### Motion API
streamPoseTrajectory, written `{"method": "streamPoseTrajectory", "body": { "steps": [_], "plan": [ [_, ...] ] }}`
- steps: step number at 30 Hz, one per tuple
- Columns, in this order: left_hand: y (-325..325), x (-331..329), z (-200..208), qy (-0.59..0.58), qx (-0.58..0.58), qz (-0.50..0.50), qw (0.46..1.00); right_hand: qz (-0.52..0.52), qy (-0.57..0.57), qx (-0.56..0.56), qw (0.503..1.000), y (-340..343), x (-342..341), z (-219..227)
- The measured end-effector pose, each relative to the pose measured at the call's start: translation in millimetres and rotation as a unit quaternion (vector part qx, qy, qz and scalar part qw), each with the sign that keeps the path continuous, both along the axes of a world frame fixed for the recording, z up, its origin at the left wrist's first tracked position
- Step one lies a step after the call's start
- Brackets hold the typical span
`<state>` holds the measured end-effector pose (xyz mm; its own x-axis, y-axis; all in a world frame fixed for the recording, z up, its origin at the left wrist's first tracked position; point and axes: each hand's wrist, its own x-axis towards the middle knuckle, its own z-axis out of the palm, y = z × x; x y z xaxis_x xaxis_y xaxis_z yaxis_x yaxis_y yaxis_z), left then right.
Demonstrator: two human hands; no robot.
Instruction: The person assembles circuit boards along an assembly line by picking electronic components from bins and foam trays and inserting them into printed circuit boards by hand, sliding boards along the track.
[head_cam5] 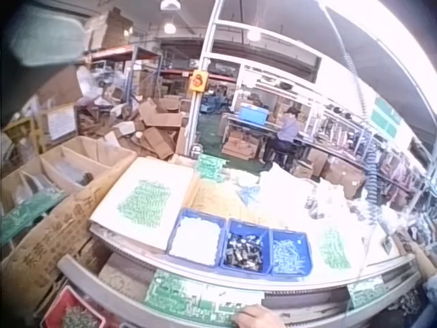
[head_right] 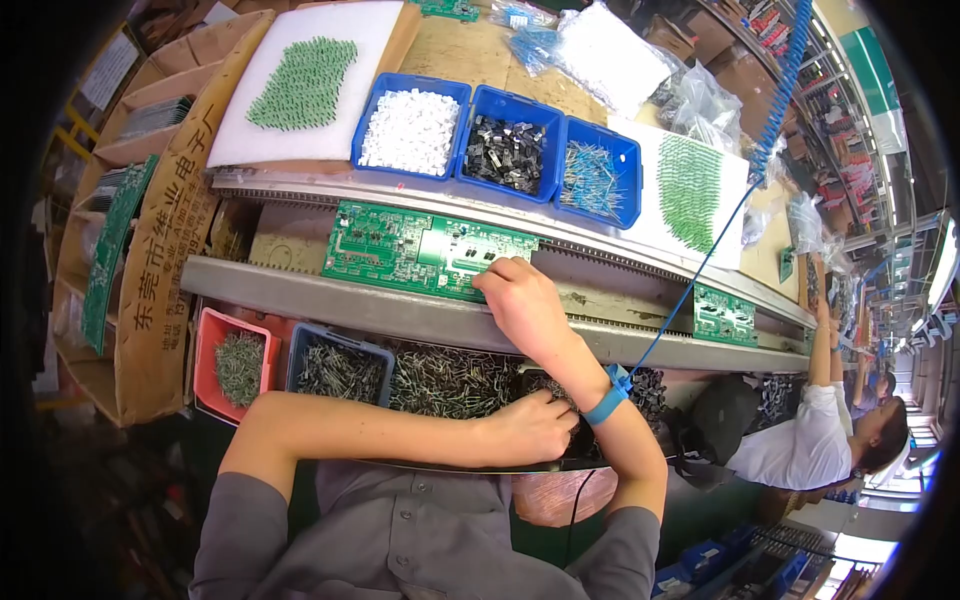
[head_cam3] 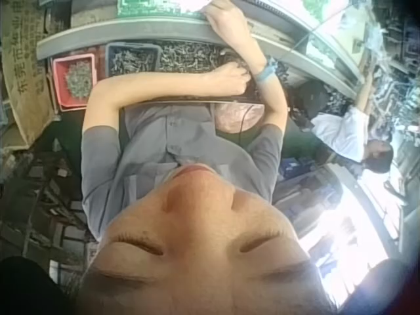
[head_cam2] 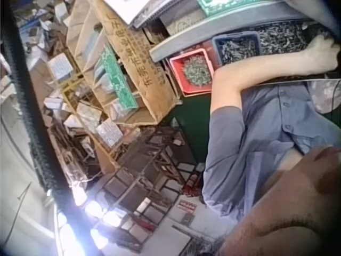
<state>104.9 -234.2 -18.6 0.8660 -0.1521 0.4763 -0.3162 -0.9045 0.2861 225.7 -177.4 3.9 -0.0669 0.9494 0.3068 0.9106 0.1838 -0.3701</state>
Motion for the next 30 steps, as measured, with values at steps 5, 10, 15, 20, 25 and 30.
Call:
{"method": "streamPoseTrajectory", "body": {
  "steps": [5,10,15,20,25,30],
  "plan": [
    [-3.4,0.4,-0.3,-0.008,-0.013,-0.003,1.000,-0.002,-0.015,-0.001,1.000,-4.6,-0.4,1.7],
    [-0.5,-0.7,0.3,0.021,-0.031,-0.008,0.999,0.000,-0.044,-0.006,0.999,-12.8,-0.1,4.7],
    [-3.7,1.1,-4.4,0.027,-0.027,-0.004,0.999,0.005,-0.111,-0.018,0.994,-20.9,0.1,15.1],
    [-1.1,2.0,-1.7,0.038,-0.042,-0.010,0.998,-0.048,-0.035,-0.008,0.998,-45.2,8.3,40.8],
    [6.9,-2.8,4.3,0.015,-0.037,0.012,0.999,-0.152,0.005,-0.062,0.986,-92.8,5.6,69.3],
    [33.0,-30.9,36.2,-0.038,-0.072,0.037,0.996,-0.174,0.020,-0.200,0.964,-139.7,-9.5,68.1]
  ]
}}
